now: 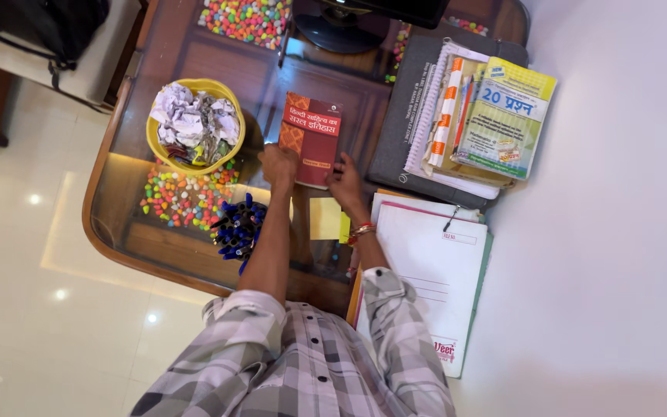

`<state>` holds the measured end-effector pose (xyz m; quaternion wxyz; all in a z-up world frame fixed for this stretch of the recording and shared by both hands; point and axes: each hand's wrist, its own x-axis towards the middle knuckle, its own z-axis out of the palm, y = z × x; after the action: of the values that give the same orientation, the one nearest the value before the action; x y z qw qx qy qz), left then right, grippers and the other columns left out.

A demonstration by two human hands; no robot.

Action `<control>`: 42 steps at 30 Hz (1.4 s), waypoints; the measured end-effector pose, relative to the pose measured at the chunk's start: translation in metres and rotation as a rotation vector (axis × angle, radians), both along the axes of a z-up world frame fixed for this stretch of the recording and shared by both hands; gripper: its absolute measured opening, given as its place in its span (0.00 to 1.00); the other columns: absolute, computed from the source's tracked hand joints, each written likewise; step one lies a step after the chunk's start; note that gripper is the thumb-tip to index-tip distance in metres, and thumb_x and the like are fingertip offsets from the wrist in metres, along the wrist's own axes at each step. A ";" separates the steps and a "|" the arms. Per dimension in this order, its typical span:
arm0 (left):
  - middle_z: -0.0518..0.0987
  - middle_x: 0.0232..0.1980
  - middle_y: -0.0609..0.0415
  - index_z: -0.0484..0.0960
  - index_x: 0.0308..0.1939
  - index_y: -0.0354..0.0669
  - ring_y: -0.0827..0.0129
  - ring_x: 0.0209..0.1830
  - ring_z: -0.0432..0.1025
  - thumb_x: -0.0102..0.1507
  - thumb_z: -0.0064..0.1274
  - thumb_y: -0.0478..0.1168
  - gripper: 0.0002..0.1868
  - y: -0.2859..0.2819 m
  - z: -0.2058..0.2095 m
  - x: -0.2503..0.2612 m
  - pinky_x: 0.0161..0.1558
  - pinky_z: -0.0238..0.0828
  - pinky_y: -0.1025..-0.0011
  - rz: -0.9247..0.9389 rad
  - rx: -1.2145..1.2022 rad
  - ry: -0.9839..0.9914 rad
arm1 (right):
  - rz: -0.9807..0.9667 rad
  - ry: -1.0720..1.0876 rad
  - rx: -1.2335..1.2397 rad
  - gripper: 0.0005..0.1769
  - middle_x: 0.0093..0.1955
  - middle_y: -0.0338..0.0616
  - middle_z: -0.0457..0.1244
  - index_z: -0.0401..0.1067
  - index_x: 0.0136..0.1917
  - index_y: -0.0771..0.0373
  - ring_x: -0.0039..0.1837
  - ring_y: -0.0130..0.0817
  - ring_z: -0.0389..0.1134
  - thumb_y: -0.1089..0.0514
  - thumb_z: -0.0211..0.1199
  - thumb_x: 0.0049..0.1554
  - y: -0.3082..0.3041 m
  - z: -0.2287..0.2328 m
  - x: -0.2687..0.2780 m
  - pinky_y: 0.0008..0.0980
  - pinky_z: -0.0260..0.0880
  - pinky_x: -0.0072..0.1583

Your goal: The person organizes a cluttered desk by stacking papers, notebooks, and books, and placing pens into a pen holder. They also move a laptop bag and a monitor to clear space.

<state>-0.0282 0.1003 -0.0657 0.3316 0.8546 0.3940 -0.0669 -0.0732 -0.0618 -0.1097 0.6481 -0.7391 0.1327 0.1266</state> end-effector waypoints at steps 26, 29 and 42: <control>0.81 0.47 0.36 0.44 0.79 0.37 0.43 0.48 0.77 0.72 0.43 0.45 0.38 -0.281 0.103 0.040 0.51 0.71 0.50 -1.308 -0.431 -0.305 | -0.349 -0.624 -1.049 0.22 0.77 0.58 0.57 0.68 0.73 0.69 0.80 0.53 0.53 0.62 0.60 0.66 -0.245 0.202 -0.033 0.57 0.41 0.79; 0.81 0.45 0.38 0.41 0.79 0.40 0.43 0.46 0.76 0.70 0.44 0.47 0.40 -0.257 0.137 0.033 0.49 0.69 0.49 -1.362 -0.327 -0.207 | -0.329 -0.538 -1.203 0.20 0.78 0.63 0.55 0.72 0.69 0.65 0.79 0.61 0.47 0.62 0.57 0.65 -0.230 0.212 -0.030 0.58 0.37 0.76; 0.55 0.70 0.34 0.51 0.72 0.34 0.30 0.62 0.58 0.50 0.67 0.35 0.52 -0.055 0.071 -0.145 0.55 0.66 0.44 -0.801 -0.156 -0.068 | 0.048 -0.237 -0.761 0.32 0.65 0.63 0.61 0.65 0.67 0.73 0.66 0.58 0.62 0.63 0.69 0.51 -0.015 0.097 -0.135 0.48 0.64 0.66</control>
<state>-0.1737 0.0458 0.0054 0.3561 0.9144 0.0127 -0.1922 -0.2086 -0.0771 -0.0127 0.3357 -0.9388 0.0771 -0.0025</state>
